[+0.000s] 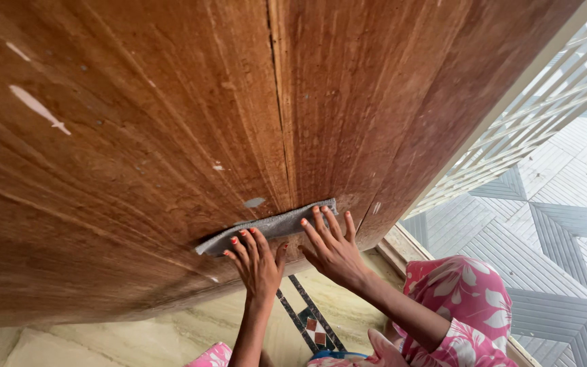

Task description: The person sands a wooden door by hand using a piece of sandpaper, moving it back and forth across different sections of the wood surface.

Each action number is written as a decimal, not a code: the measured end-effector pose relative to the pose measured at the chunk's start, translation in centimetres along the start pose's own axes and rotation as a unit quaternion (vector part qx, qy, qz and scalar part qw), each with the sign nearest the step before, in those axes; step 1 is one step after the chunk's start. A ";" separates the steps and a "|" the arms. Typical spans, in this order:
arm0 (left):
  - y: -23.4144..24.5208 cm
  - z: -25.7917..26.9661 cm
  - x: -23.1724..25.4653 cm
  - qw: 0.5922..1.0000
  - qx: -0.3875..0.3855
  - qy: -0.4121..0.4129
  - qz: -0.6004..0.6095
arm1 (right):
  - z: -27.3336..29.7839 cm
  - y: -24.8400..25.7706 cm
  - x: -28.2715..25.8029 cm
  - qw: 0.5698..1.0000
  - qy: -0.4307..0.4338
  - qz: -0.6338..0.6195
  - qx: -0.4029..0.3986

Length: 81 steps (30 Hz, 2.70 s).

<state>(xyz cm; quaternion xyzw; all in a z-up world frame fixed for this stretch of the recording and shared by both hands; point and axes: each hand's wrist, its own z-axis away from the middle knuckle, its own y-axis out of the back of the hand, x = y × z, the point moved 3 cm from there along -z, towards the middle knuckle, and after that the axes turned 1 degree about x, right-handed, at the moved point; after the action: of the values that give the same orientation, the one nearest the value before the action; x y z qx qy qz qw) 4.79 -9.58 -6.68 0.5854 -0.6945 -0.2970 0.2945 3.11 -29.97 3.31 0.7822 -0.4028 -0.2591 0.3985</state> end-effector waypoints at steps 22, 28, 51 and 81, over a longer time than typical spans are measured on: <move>2.3 -8.7 18.0 0.912 -0.120 -0.269 0.284 | 4.7 6.0 16.0 0.966 -0.226 0.079 0.102; 1.3 -8.1 17.2 0.928 -0.101 -0.269 0.238 | 3.9 5.6 14.7 0.966 -0.218 0.007 0.138; 0.1 1.0 -0.1 0.983 -0.068 -0.147 0.083 | 1.6 -5.0 2.3 0.992 -0.069 -0.010 0.106; 24.3 -21.8 3.8 0.988 0.141 -0.044 0.046 | -15.8 19.6 -0.4 0.979 -0.025 0.012 0.200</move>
<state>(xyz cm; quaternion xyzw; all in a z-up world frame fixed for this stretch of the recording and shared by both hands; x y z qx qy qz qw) 5.23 -11.47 26.16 0.5753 -0.7677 -0.2075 0.1915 6.08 -30.07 28.33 0.8345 -0.4659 -0.1881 0.2264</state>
